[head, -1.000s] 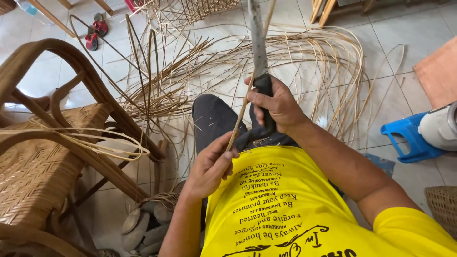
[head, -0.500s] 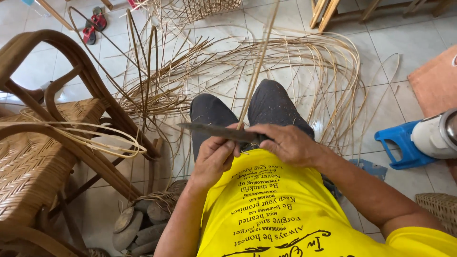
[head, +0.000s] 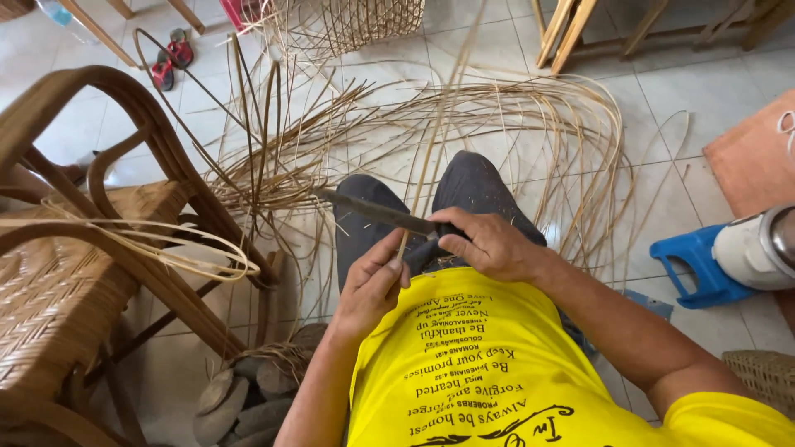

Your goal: Splitting long rattan strips into thinner pieces using a hand knife for weaving

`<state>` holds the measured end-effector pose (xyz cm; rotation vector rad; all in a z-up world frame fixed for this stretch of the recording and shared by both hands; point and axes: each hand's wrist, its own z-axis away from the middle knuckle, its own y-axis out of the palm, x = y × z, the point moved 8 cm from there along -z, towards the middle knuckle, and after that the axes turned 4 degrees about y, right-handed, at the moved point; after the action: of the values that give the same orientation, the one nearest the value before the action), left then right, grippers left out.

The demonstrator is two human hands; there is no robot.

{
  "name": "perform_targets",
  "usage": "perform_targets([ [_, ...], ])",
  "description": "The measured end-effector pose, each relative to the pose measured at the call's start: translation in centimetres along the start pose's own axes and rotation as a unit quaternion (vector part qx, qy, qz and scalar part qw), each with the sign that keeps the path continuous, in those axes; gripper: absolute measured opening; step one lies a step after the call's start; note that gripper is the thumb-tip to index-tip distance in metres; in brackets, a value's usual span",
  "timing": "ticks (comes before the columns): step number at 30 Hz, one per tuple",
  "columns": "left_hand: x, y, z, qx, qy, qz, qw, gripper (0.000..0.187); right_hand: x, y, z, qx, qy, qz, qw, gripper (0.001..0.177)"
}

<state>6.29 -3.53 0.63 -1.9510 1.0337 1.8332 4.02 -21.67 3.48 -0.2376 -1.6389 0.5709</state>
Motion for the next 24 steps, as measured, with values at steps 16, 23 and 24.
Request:
perform_targets([
  [16, -3.3, 1.6, 0.8, 0.009, -0.045, -0.168, 0.985, 0.034, 2.3, 3.0, 1.5, 0.074, 0.0, -0.206, 0.976, 0.059],
  [23, -3.4, 1.1, 1.2, -0.065, -0.016, -0.213, 0.975, 0.024, 3.0, 3.7, 1.6, 0.053, -0.028, -0.15, 0.987, 0.056],
  [24, -3.7, 1.0, 1.4, -0.086, -0.003, -0.242, 0.966, 0.023, 3.0, 3.6, 1.6, 0.04, -0.028, -0.126, 0.991, 0.056],
])
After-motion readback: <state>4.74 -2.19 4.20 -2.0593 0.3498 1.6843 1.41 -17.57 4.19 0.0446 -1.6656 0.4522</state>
